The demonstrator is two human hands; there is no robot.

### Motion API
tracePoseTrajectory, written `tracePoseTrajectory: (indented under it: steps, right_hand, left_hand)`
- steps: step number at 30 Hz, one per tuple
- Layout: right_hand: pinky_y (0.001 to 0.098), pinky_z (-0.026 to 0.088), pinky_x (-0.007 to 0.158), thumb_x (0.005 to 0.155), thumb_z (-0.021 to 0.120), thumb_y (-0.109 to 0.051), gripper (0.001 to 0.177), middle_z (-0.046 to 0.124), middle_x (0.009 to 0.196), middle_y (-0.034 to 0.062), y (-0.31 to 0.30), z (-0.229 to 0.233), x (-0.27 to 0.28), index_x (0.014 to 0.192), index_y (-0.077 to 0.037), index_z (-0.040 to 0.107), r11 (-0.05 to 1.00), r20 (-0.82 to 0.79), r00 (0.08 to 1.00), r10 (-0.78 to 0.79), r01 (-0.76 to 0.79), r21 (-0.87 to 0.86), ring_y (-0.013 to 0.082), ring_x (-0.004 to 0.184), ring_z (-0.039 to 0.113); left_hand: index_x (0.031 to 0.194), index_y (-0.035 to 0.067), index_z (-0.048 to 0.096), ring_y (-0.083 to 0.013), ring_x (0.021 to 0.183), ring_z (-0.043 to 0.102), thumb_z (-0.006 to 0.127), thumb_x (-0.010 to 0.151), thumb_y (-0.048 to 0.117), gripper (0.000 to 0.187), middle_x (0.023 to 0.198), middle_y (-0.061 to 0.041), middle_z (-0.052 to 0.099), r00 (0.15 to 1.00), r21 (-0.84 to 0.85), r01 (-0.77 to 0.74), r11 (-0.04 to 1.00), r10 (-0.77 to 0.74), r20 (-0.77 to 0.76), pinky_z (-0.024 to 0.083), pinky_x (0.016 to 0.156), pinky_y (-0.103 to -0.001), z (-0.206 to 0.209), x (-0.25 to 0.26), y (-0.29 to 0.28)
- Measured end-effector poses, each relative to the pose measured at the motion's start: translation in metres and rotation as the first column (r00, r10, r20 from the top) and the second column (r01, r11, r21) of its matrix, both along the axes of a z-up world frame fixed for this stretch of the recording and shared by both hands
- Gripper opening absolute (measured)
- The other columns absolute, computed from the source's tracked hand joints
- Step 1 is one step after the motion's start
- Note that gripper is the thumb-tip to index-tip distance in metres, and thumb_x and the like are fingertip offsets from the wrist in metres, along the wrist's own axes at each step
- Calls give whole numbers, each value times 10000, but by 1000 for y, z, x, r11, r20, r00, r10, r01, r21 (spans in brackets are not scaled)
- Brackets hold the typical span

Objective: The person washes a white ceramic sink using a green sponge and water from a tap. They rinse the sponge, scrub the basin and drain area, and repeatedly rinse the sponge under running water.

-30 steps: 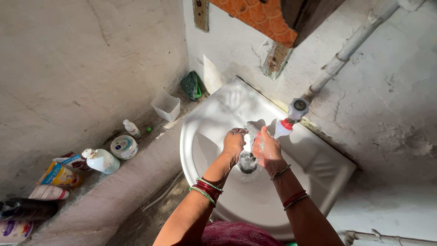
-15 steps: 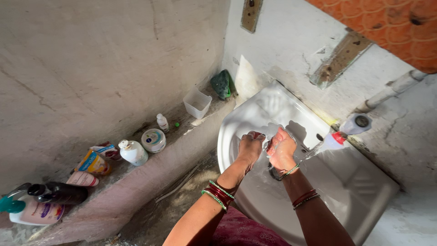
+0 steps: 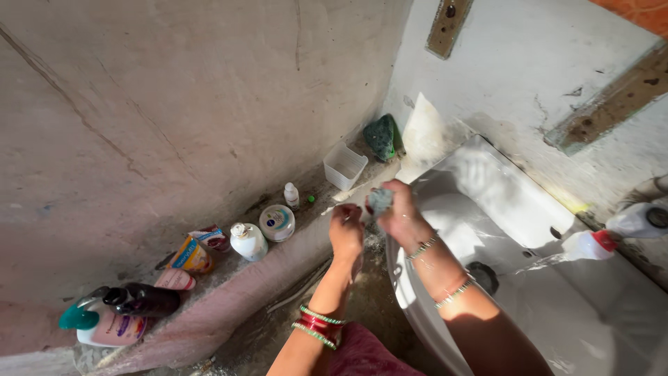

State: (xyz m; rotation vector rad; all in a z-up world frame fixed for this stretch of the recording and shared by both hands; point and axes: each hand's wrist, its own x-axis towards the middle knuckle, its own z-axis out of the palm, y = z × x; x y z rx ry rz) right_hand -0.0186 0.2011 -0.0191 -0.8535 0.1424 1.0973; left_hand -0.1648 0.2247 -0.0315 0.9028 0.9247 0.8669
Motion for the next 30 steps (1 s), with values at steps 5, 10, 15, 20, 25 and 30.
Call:
tracePoseTrajectory:
  steps: [5, 10, 15, 20, 25, 30]
  right_hand:
    - [472, 547, 788, 793, 667, -210, 688, 494, 1150, 117, 104, -60, -14, 1362, -15, 335, 986, 739, 654, 158, -139, -88, 270, 884, 601]
    - [433, 422, 1063, 1037, 580, -414, 855, 406, 1439, 281, 129, -18, -25, 1539, 137, 160, 982, 2, 999, 49, -48, -183, 337, 1221, 510]
    - [391, 546, 1051, 1018, 486, -311, 611, 560, 1378, 289, 36, 28, -31, 1420, 149, 458, 998, 262, 964, 45, -33, -52, 348, 1295, 575]
    - [340, 558, 901, 978, 564, -249, 383, 711, 1095, 173, -66, 59, -18, 1182, 65, 646, 978, 175, 980, -97, 127, -165, 265, 1003, 659]
    - [378, 563, 806, 975, 608, -252, 320, 704, 979, 134, -178, 65, -8, 1085, 36, 694, 938, 342, 904, -257, 319, -138, 246, 897, 661]
    - [374, 568, 816, 993, 620, -245, 281, 698, 962, 114, -258, 32, 14, 1065, 12, 706, 823, 249, 838, -486, 535, -191, 226, 884, 669]
  left_hand:
    - [966, 67, 623, -103, 773, 580, 641, 952, 137, 73, 915, -3, 648, 997, -146, -53, 988, 44, -65, 502, 676, -272, -66, -36, 31]
    - [998, 76, 681, -170, 845, 687, 669, 912, 135, 105, 935, -71, 755, 884, 63, 115, 991, -74, -461, 533, 810, -307, -129, -43, 39]
    - [1070, 41, 661, -294, 1086, 620, 673, 871, 129, 218, 1101, -131, 688, 559, 424, 519, 742, 81, -825, 493, 967, -373, -180, -6, 79]
    - [1140, 9, 626, -300, 1107, 592, 640, 889, 111, 271, 1159, -157, 651, 233, 262, 801, 538, 123, -965, 483, 964, -362, -220, 31, 108]
    - [1160, 12, 637, -276, 1065, 612, 621, 915, 129, 272, 1143, -153, 661, 152, 176, 902, 394, 91, -984, 504, 939, -357, -236, 70, 90]
    - [1181, 15, 647, -252, 1024, 633, 602, 942, 148, 278, 1127, -148, 672, 188, 185, 942, 282, 16, -982, 525, 913, -352, -244, 91, 51]
